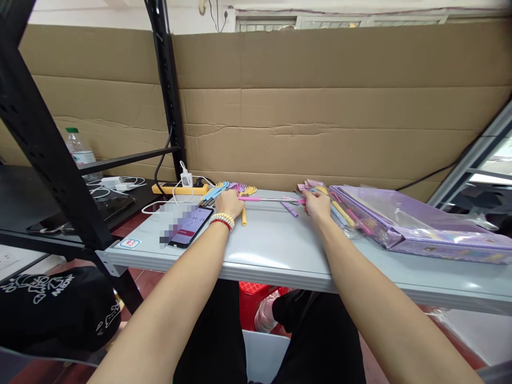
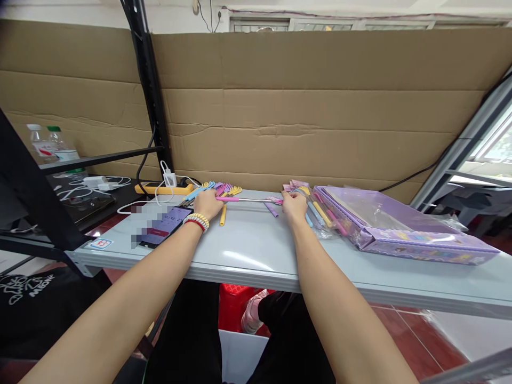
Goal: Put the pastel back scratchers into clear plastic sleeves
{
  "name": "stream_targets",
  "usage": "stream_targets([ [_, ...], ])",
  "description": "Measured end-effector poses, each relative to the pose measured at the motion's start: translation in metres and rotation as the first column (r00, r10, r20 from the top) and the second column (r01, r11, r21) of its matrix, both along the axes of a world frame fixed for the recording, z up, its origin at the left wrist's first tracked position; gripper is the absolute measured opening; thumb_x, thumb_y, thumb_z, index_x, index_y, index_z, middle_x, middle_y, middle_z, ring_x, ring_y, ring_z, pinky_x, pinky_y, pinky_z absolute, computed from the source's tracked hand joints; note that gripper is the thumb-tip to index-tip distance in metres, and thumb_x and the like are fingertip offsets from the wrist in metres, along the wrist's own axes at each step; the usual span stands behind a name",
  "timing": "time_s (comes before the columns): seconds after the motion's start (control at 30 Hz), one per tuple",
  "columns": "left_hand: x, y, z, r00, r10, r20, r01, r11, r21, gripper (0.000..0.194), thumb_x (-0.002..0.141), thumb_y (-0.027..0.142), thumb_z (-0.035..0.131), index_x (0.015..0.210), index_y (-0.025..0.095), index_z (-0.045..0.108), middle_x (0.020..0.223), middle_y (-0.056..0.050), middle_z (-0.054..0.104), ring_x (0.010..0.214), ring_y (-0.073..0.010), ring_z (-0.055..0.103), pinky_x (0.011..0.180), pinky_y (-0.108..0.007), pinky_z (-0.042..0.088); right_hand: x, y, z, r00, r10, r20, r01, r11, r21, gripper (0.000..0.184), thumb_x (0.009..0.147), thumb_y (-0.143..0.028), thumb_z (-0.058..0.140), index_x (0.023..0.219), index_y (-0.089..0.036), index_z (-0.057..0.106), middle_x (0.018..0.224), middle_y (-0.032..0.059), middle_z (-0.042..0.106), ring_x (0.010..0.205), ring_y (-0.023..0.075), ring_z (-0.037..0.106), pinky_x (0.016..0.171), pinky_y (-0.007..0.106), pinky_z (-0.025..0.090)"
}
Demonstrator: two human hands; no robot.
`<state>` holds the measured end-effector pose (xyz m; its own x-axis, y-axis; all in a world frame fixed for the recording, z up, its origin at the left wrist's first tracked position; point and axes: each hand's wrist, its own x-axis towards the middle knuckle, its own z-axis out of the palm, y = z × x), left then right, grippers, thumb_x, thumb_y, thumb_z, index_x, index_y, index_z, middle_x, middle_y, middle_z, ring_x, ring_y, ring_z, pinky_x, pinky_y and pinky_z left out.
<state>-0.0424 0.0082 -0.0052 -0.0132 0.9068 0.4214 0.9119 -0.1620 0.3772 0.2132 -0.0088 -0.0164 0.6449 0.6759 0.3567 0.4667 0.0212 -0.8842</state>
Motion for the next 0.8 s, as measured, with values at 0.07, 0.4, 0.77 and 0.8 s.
stream_targets([
  [0.07,0.001,-0.002,0.002,0.998,-0.017,-0.057,0.016,1.000,-0.020,0.023,0.076,0.029,0.055,0.090,0.019,0.071,0.090,-0.014,0.071,0.088,-0.0284,0.066,0.074,-0.034,0.049,0.003,0.001,0.000,0.999,-0.020,-0.028,0.020,1.000,-0.016,0.024,0.073,-0.041,0.058,0.063,-0.021,0.050,0.047,-0.0022,0.048,0.049,0.0151,0.047,0.054,0.028,0.042],
  [0.4,0.002,-0.005,0.002,0.994,-0.037,-0.100,0.035,0.999,-0.027,0.025,0.074,0.024,0.057,0.093,0.015,0.071,0.088,-0.020,0.070,0.090,-0.0332,0.066,0.075,-0.038,0.050,-0.002,-0.002,-0.002,0.995,-0.077,0.061,0.079,0.996,-0.037,0.016,0.069,-0.034,0.058,0.063,-0.020,0.055,0.057,0.0015,0.055,0.062,0.0175,0.050,0.064,0.028,0.043],
  [0.77,0.001,-0.004,0.002,0.995,-0.032,-0.098,0.029,0.999,-0.029,0.024,0.072,0.023,0.058,0.089,0.014,0.071,0.088,-0.020,0.069,0.089,-0.0335,0.066,0.073,-0.039,0.049,-0.015,-0.018,0.007,0.986,-0.064,0.153,0.086,0.986,-0.142,0.015,0.070,-0.031,0.058,0.061,-0.020,0.054,0.066,0.0043,0.058,0.071,0.0200,0.053,0.072,0.031,0.041],
  [0.8,0.001,-0.005,0.002,0.995,-0.045,-0.093,0.043,0.999,-0.023,0.022,0.071,0.023,0.058,0.087,0.015,0.071,0.087,-0.019,0.069,0.088,-0.0325,0.066,0.073,-0.038,0.049,-0.013,-0.017,0.006,0.988,-0.064,0.143,0.084,0.986,-0.141,0.015,0.070,-0.032,0.059,0.061,-0.020,0.055,0.065,0.0038,0.057,0.069,0.0196,0.053,0.072,0.031,0.041],
])
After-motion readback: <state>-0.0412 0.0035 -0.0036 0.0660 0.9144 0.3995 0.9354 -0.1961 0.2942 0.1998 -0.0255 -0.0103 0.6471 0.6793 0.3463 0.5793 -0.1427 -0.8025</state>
